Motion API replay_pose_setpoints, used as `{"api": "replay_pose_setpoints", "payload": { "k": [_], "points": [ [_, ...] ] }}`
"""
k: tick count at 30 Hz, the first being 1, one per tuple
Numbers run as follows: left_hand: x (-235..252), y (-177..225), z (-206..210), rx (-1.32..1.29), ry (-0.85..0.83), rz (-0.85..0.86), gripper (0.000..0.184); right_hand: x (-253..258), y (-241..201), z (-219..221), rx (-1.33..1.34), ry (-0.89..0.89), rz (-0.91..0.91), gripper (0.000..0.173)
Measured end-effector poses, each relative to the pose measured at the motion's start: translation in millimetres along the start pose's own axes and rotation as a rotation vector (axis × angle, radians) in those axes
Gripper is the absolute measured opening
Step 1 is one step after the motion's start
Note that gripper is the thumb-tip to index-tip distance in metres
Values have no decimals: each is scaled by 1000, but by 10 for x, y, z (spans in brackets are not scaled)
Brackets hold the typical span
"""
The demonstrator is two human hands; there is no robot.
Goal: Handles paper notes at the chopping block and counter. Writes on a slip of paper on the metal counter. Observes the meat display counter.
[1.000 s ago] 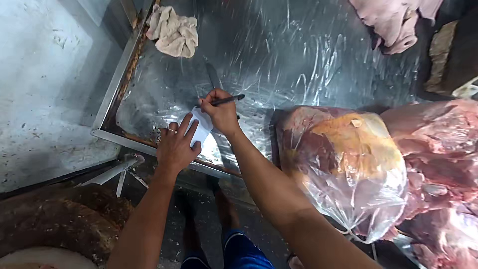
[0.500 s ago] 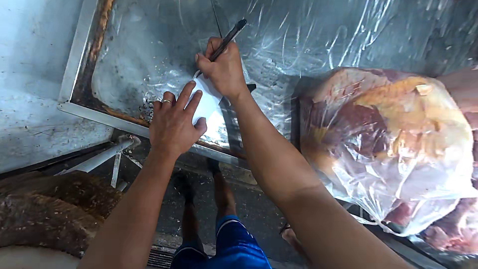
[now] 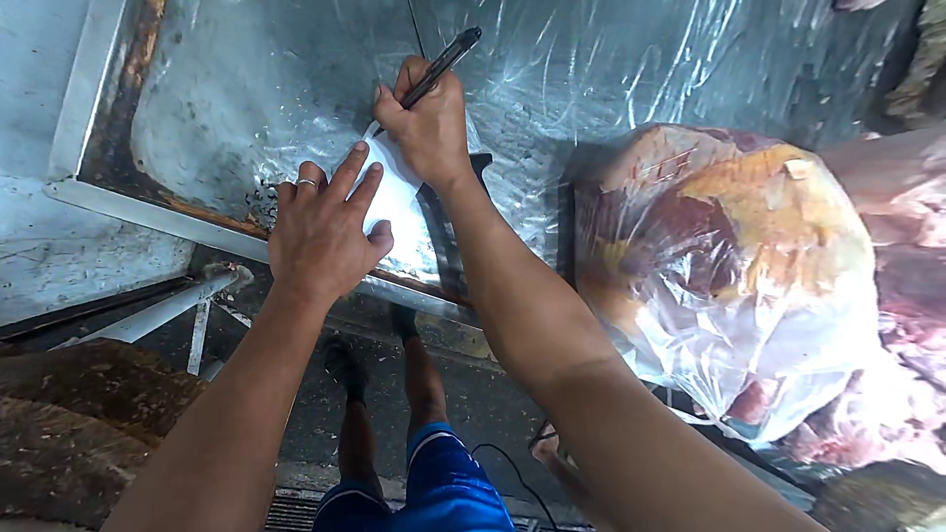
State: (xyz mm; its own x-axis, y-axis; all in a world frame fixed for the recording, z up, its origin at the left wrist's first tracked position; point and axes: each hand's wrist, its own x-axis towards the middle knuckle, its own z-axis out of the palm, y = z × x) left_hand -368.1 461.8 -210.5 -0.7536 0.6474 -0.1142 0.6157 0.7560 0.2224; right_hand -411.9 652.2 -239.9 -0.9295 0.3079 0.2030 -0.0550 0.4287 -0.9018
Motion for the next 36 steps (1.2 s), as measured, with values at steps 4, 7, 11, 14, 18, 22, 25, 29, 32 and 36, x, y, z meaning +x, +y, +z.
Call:
{"api": "replay_pose_setpoints", "payload": {
  "k": [4, 7, 11, 14, 18, 22, 25, 29, 32, 36],
  "points": [
    [9, 9, -29, 7, -36, -7, 65, 9, 20, 1, 23, -6, 0, 31],
    [12, 2, -25, 2, -38, -7, 66, 14, 15, 10, 8, -5, 6, 31],
    [10, 4, -14, 2, -27, -3, 66, 2, -5, 19, -40, -2, 2, 30],
    [6, 3, -11, 3, -21, -3, 65, 9, -3, 3, -36, -22, -1, 31],
    [-1, -8, -16, -12, -20, 8, 65, 7, 23, 3, -19, 5, -7, 29],
    [4, -1, -13, -6, -13, 5, 66, 9, 11, -7, 2, 36, 3, 28],
    [2, -10, 3, -3, 0, 7, 65, 7, 5, 16, -38, 40, -3, 27],
    [4, 0, -6, -1, -4, 5, 66, 7, 3, 3, -69, 31, -19, 28],
    [0, 2, -2, 1, -17, 3, 66, 1, 7, 19, -64, 49, -27, 28],
    [8, 4, -8, 3, -9, 0, 65, 19, 5, -5, -27, 51, 1, 30]
  ]
}}
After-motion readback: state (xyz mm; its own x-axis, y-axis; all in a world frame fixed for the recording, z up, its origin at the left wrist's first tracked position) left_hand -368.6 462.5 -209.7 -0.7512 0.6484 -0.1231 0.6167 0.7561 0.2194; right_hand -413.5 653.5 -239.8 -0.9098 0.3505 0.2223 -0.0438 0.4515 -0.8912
